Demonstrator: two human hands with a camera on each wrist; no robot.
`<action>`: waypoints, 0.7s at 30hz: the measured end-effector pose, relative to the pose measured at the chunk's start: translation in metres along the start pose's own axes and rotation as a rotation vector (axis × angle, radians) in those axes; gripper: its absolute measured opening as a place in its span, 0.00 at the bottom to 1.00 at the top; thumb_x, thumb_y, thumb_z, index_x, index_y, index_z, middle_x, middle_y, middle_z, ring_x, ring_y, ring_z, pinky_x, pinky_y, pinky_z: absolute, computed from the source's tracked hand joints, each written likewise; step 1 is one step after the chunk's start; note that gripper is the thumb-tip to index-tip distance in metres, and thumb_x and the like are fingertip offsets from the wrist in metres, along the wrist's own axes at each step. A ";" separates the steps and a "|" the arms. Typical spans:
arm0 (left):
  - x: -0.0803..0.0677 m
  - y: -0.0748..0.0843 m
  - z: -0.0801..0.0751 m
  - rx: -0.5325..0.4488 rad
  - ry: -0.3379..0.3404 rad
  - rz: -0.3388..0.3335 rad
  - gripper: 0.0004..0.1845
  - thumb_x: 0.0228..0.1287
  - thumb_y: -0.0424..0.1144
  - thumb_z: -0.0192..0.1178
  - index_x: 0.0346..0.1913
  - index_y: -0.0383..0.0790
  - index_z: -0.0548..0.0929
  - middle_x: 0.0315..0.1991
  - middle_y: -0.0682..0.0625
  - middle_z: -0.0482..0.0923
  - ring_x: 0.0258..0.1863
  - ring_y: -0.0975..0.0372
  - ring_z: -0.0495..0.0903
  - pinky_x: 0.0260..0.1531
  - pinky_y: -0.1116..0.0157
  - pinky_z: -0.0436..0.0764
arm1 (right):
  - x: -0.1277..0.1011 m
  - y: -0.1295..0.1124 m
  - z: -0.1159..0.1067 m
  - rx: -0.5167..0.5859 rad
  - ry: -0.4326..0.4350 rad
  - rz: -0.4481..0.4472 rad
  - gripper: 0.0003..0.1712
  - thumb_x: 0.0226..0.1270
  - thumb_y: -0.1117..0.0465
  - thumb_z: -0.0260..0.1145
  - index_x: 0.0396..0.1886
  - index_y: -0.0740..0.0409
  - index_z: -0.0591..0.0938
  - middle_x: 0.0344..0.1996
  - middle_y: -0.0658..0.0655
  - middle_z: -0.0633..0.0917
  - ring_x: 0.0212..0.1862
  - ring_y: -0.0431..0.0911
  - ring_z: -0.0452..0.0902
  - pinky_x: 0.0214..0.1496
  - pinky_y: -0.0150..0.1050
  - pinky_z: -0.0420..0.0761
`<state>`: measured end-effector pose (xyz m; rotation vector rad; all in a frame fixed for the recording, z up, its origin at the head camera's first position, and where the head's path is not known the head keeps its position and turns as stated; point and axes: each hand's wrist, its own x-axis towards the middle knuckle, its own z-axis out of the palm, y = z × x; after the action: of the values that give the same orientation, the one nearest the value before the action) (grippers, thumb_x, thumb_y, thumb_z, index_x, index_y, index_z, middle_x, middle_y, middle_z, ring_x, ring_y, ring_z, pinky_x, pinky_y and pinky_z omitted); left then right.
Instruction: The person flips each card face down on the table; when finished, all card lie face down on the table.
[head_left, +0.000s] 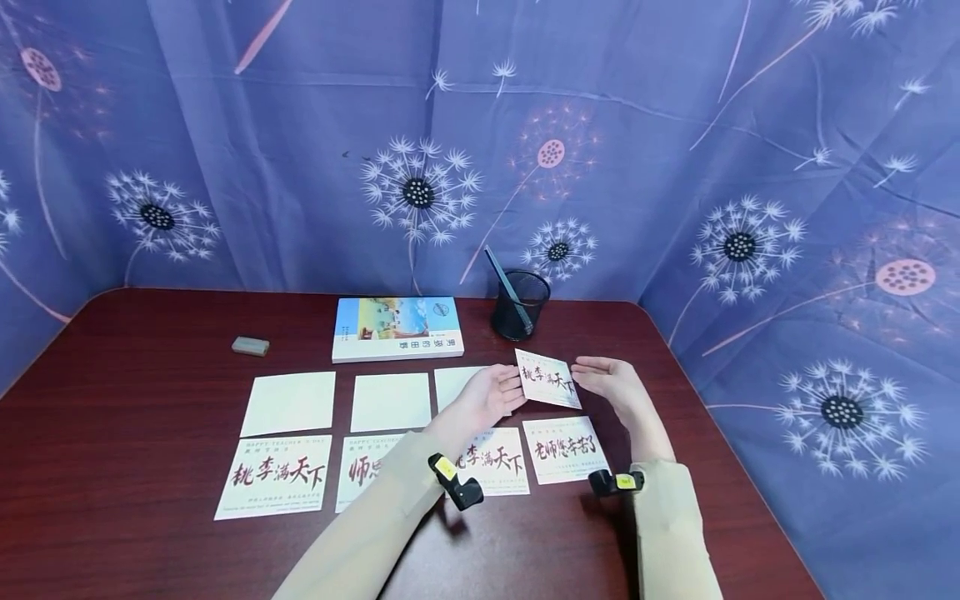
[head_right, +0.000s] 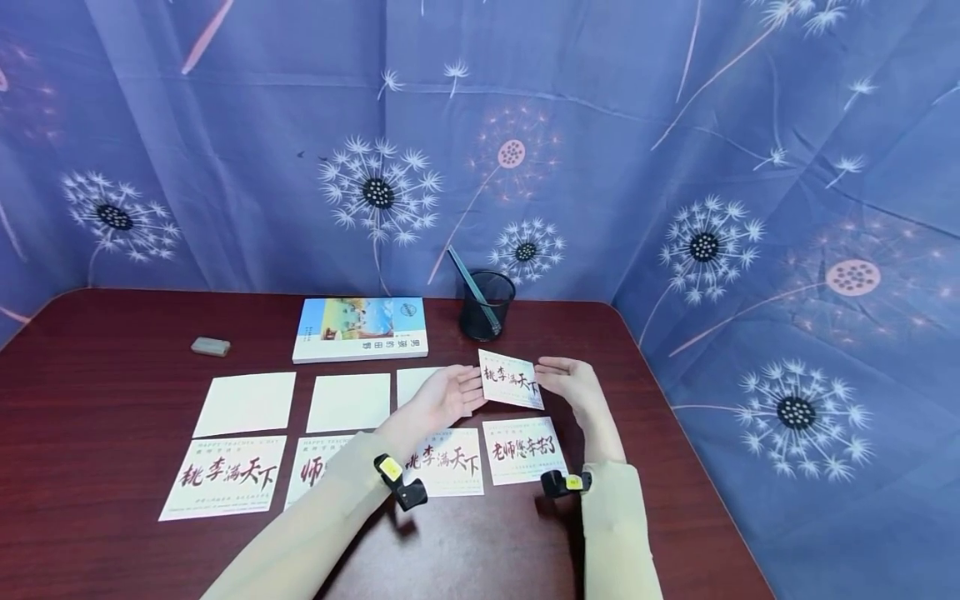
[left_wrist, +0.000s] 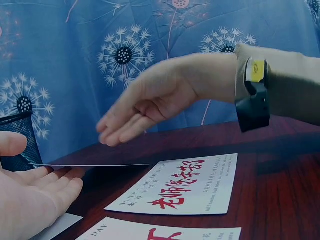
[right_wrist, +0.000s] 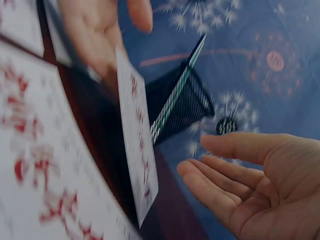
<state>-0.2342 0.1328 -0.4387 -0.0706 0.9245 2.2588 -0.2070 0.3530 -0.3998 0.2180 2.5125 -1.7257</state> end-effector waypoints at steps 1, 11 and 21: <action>-0.001 0.001 0.000 0.000 0.000 0.002 0.30 0.75 0.36 0.36 0.73 0.22 0.48 0.76 0.28 0.44 0.76 0.41 0.46 0.77 0.51 0.49 | -0.001 -0.004 0.003 0.002 -0.013 -0.007 0.29 0.68 0.66 0.62 0.65 0.77 0.69 0.60 0.76 0.75 0.44 0.30 0.80 0.47 0.19 0.76; -0.002 0.002 0.001 -0.015 -0.014 -0.011 0.31 0.76 0.37 0.36 0.74 0.23 0.48 0.77 0.31 0.45 0.77 0.43 0.46 0.77 0.53 0.49 | -0.003 -0.022 0.031 -0.019 -0.110 -0.037 0.29 0.66 0.67 0.63 0.64 0.75 0.71 0.59 0.74 0.77 0.43 0.29 0.78 0.48 0.21 0.75; 0.001 -0.001 0.006 -0.031 -0.035 -0.018 0.30 0.75 0.36 0.37 0.74 0.23 0.48 0.76 0.29 0.45 0.77 0.43 0.47 0.77 0.53 0.49 | -0.004 -0.021 0.034 -0.036 -0.105 -0.030 0.28 0.66 0.66 0.62 0.63 0.75 0.72 0.58 0.74 0.78 0.47 0.33 0.77 0.46 0.21 0.75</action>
<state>-0.2330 0.1372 -0.4351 -0.0534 0.8671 2.2515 -0.2068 0.3134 -0.3920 0.0847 2.4817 -1.6547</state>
